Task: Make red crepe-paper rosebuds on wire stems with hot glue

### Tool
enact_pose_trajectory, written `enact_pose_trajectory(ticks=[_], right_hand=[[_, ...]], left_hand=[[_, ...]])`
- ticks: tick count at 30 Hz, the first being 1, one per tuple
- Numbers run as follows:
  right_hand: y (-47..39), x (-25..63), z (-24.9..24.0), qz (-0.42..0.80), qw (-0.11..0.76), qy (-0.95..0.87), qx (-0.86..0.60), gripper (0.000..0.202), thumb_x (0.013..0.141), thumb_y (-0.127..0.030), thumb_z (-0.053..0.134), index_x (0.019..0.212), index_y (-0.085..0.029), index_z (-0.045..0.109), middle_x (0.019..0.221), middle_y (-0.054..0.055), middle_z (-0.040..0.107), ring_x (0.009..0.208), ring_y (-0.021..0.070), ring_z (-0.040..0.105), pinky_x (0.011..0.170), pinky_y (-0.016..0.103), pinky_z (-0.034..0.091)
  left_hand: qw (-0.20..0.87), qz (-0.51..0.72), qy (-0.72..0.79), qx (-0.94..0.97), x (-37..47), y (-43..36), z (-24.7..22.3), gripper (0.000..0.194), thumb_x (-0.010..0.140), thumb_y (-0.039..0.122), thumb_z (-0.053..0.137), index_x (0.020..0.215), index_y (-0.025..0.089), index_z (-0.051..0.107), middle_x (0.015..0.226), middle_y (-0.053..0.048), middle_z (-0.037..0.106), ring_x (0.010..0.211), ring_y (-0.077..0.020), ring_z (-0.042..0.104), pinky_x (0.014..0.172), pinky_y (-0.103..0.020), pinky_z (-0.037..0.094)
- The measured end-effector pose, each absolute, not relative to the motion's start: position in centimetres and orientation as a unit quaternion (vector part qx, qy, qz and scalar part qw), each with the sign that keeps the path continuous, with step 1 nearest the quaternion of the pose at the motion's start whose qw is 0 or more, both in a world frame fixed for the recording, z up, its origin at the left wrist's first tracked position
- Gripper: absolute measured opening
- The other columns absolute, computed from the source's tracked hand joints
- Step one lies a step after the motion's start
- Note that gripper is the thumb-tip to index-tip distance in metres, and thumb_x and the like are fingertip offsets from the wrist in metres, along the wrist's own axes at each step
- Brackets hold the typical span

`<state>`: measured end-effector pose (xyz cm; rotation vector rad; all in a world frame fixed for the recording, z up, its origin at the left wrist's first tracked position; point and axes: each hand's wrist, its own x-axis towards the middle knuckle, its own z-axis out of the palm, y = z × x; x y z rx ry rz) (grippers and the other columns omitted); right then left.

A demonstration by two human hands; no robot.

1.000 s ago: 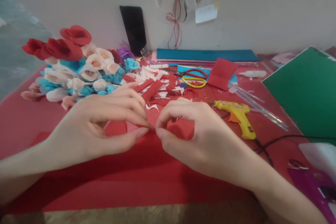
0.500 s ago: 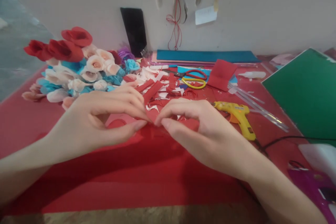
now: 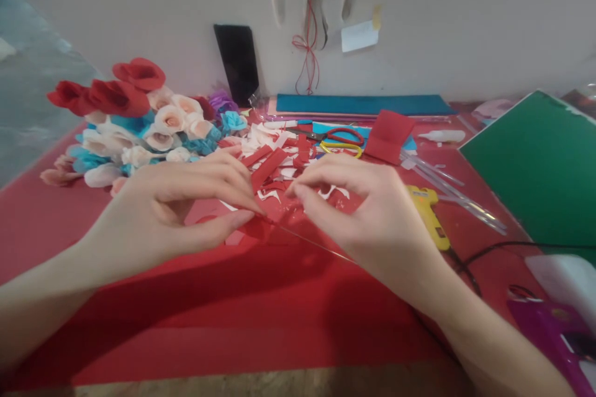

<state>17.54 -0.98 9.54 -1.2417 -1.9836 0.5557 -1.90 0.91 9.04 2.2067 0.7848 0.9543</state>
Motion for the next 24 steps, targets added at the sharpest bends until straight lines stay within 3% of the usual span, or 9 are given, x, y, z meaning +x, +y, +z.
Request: enact_pose_trajectory(ticks=[3, 6, 10, 17, 24], right_hand=[[-0.8, 17.9, 9.5, 0.191, 0.386, -0.765, -0.480, 0.018, 0.077, -0.019, 0.058, 0.059, -0.019, 0.056, 0.063, -0.003, 0.059, 0.065, 0.0093, 0.053, 0.066, 0.021, 0.043], [-0.8, 18.2, 9.8, 0.224, 0.361, -0.777, -0.464, 0.003, 0.075, -0.020, 0.061, 0.077, -0.022, 0.061, 0.078, -0.004, 0.061, 0.072, 0.0092, 0.054, 0.068, 0.021, 0.044], [-1.1, 18.1, 10.1, 0.295, 0.273, -0.805, -0.437, 0.013, 0.079, -0.024, 0.056, 0.089, -0.025, 0.063, 0.091, -0.002, 0.062, 0.083, 0.0106, 0.056, 0.072, 0.020, 0.045], [-0.8, 18.4, 10.1, 0.367, 0.219, -0.809, -0.403, 0.009, 0.080, -0.025, 0.056, 0.075, -0.020, 0.062, 0.079, -0.001, 0.062, 0.071, 0.0096, 0.057, 0.065, 0.019, 0.045], [-0.5, 19.2, 10.3, 0.384, 0.235, -0.797, -0.402, 0.002, 0.074, -0.019, 0.062, 0.073, -0.020, 0.062, 0.075, -0.003, 0.062, 0.068, 0.0080, 0.055, 0.064, 0.017, 0.044]], left_hand=[[0.309, 0.363, 0.292, 0.830, -2.0, 0.9, 9.1, 0.010, 0.071, 0.010, 0.058, 0.068, 0.018, 0.064, 0.065, -0.001, 0.066, 0.067, -0.0140, 0.056, 0.069, -0.031, 0.046], [0.312, 0.361, 0.292, 0.829, -2.0, 0.9, 9.1, 0.011, 0.072, 0.011, 0.058, 0.070, 0.019, 0.065, 0.068, 0.000, 0.066, 0.068, -0.0139, 0.057, 0.069, -0.031, 0.046], [0.313, 0.357, 0.295, 0.829, -2.1, 0.9, 9.0, 0.012, 0.072, 0.010, 0.058, 0.072, 0.020, 0.065, 0.070, 0.000, 0.067, 0.070, -0.0148, 0.057, 0.069, -0.032, 0.046], [0.313, 0.358, 0.276, 0.835, -2.2, 0.9, 9.1, 0.013, 0.072, 0.009, 0.058, 0.073, 0.020, 0.064, 0.070, 0.001, 0.065, 0.071, -0.0141, 0.057, 0.072, -0.032, 0.046], [0.293, 0.361, 0.230, 0.855, -2.3, 0.7, 9.2, 0.013, 0.072, 0.005, 0.058, 0.074, 0.017, 0.062, 0.069, 0.000, 0.064, 0.068, -0.0120, 0.055, 0.072, -0.031, 0.047]])
